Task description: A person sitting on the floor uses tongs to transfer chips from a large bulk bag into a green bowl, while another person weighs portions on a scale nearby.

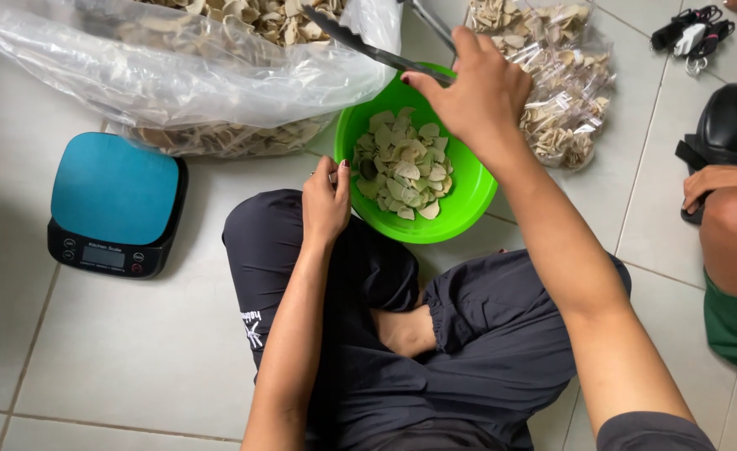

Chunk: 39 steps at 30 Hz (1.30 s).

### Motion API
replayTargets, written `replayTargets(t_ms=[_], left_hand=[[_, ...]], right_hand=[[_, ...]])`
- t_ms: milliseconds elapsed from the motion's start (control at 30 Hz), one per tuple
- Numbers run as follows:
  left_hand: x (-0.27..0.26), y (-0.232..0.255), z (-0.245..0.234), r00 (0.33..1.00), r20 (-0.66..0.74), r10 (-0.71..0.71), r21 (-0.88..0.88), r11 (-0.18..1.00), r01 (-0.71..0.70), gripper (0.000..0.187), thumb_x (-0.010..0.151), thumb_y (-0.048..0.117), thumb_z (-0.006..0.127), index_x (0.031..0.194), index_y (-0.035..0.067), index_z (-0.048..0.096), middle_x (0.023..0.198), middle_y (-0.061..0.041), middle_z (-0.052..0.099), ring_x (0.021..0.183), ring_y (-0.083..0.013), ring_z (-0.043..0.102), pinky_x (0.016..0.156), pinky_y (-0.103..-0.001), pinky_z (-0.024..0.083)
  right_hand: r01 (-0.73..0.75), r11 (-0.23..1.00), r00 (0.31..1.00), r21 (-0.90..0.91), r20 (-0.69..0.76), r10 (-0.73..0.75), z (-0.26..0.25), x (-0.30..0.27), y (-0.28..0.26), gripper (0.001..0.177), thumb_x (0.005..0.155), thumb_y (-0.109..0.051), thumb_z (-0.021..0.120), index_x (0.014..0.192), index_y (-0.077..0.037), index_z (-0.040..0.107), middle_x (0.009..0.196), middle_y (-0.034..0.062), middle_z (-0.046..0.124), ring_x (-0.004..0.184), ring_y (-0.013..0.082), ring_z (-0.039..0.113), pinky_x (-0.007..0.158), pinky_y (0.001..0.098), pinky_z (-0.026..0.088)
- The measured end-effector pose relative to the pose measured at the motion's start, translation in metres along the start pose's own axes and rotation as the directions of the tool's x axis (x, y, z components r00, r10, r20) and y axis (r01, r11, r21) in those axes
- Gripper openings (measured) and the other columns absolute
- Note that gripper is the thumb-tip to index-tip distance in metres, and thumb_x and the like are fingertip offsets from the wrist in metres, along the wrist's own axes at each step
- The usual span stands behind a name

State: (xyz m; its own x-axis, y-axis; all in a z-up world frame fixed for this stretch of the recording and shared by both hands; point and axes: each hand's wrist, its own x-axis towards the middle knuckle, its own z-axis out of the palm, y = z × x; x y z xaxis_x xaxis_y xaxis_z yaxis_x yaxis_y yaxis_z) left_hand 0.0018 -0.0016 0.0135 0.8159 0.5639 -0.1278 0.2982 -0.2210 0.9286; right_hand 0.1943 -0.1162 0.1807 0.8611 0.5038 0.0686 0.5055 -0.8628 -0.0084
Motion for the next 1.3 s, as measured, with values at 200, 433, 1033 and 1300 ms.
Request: replayTargets(t_ms=[200,433,1033,1300], left_hand=[[0.002,0.000,0.002,1.000,-0.005,-0.019,-0.043,0.999,0.018,0.035,0.107,0.033,0.052,0.083,0.011,0.040,0.067,-0.009,0.055,0.061,-0.0261,0.047,0.061,-0.039,0.039],[0.002,0.008,-0.001,0.994,0.041,-0.104,-0.068,0.992,0.106,0.034,0.106,0.035,0.050,0.084,0.012,0.040,0.068,-0.009,0.052,0.061,-0.0257,0.044,0.062,-0.040,0.038],[0.005,0.009,0.002,0.989,0.045,-0.139,-0.075,0.987,0.143,0.035,0.106,0.036,0.049,0.084,0.011,0.039,0.068,-0.010,0.053,0.063,-0.0303,0.045,0.062,-0.042,0.039],[0.002,0.010,-0.001,0.988,0.055,-0.145,-0.075,0.986,0.149,0.034,0.106,0.036,0.049,0.084,0.012,0.039,0.070,-0.007,0.054,0.064,-0.0266,0.045,0.063,-0.040,0.039]], right_hand=[[0.021,0.974,0.995,-0.227,0.104,0.003,0.076,0.073,-0.058,0.091,0.095,-0.084,0.060,0.132,-0.001,0.052,0.113,0.0168,0.065,0.088,0.0374,0.070,0.064,0.0483,0.053],[-0.041,0.907,0.999,-0.420,0.004,0.047,0.128,0.134,-0.066,0.098,0.092,-0.088,0.061,0.129,0.001,0.052,0.105,0.0125,0.064,0.072,0.0274,0.072,0.045,0.0421,0.054],[0.165,0.960,0.983,-0.228,0.122,-0.140,0.109,0.123,-0.052,0.073,0.097,-0.078,0.068,0.109,-0.006,0.065,0.090,0.0138,0.072,0.076,0.0373,0.073,0.055,0.0493,0.055],[0.118,0.968,0.992,-0.220,-0.015,-0.125,0.170,0.154,-0.072,0.064,0.094,-0.068,0.074,0.107,-0.006,0.066,0.086,0.0112,0.072,0.070,0.0327,0.073,0.052,0.0453,0.055]])
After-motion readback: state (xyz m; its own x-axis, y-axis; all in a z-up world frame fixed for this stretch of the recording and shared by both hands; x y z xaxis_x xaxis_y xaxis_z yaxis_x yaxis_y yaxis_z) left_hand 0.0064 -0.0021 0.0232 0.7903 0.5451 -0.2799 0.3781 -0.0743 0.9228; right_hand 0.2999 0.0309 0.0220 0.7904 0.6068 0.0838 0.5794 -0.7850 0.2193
